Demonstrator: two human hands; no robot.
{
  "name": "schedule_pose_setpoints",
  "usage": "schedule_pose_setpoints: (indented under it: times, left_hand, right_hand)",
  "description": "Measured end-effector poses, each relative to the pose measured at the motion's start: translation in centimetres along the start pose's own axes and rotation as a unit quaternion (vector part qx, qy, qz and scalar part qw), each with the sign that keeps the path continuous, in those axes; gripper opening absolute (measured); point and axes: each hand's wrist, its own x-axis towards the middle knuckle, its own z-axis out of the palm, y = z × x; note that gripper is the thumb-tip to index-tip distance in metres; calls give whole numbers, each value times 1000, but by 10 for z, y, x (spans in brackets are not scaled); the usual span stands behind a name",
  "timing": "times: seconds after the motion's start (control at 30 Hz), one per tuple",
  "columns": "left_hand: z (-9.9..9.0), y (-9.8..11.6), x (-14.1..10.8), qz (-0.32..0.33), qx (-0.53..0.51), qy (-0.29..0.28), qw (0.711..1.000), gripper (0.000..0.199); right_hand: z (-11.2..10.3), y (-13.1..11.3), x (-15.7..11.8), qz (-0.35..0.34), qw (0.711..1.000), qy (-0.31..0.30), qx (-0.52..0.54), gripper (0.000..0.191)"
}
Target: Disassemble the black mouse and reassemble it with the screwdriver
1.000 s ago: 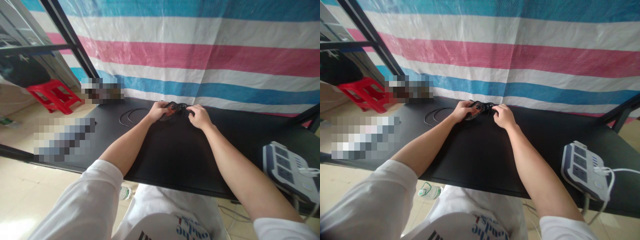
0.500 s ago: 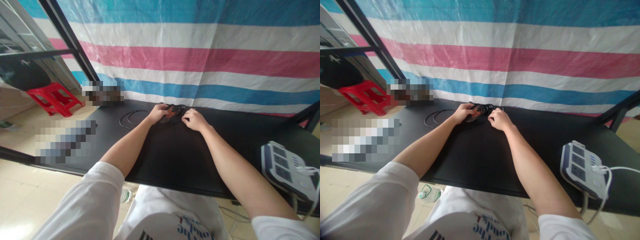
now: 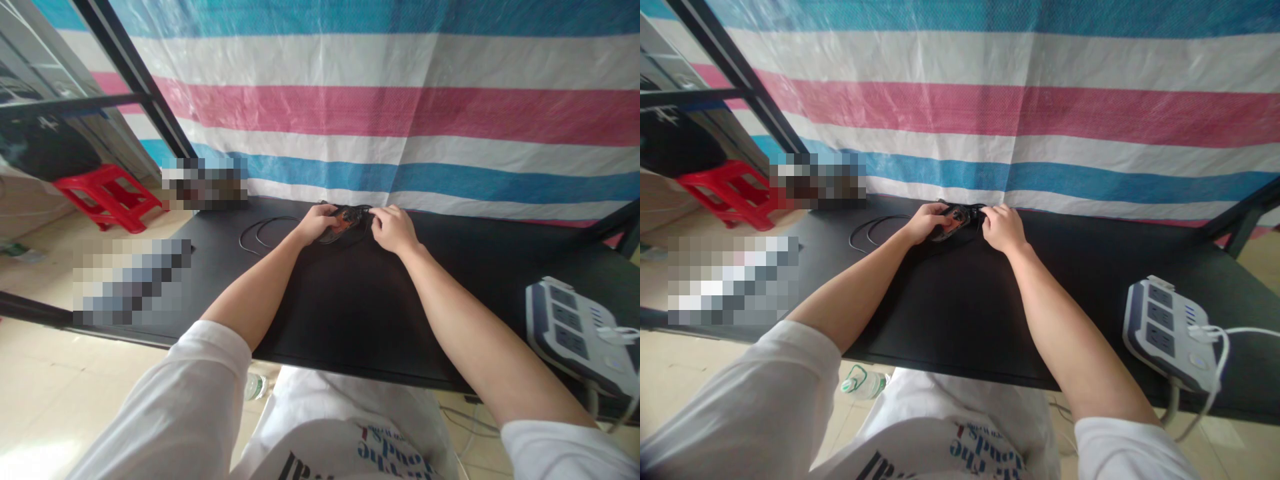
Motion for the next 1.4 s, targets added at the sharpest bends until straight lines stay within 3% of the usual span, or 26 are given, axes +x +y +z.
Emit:
schedule_pose_setpoints:
  times: [0.13, 0.37, 0.6, 0.83, 0.97, 1.07, 1.17, 1.27, 1.4]
  left_hand:
    - [-1, -3, 2, 9, 2, 2, 1000, 16]
    - [-1, -4, 2, 9, 8, -8, 1000, 18]
    - [-2, 2, -1, 10, -20, 21, 1000, 20]
    - [-3, 7, 3, -8, -77, 74, 994, 19]
    - [-4, 9, 15, -36, -64, 120, 990, 16]
    - [-2, 12, 30, -41, -60, 173, 982, 17]
    - [6, 15, 44, -27, -96, 179, 979, 17]
    - [18, 15, 53, -9, -156, 184, 970, 17]
    - [29, 9, 55, -12, -212, 197, 957, 20]
  right_hand:
    - [4, -3, 3, 27, 999, -41, -21, 47]
    - [5, -2, 5, 70, 995, -70, -15, 27]
    - [4, 0, 3, 142, 990, -7, 1, 21]
    - [12, 11, 6, 192, 969, 136, 78, 24]
    - [15, 21, 19, 202, 952, 184, 142, 26]
    - [18, 23, 35, 249, 915, 208, 239, 29]
    - [21, 18, 52, 305, 830, 232, 405, 29]
    - [21, 7, 61, 298, 753, 251, 531, 29]
    - [17, -7, 62, 296, 696, 232, 611, 29]
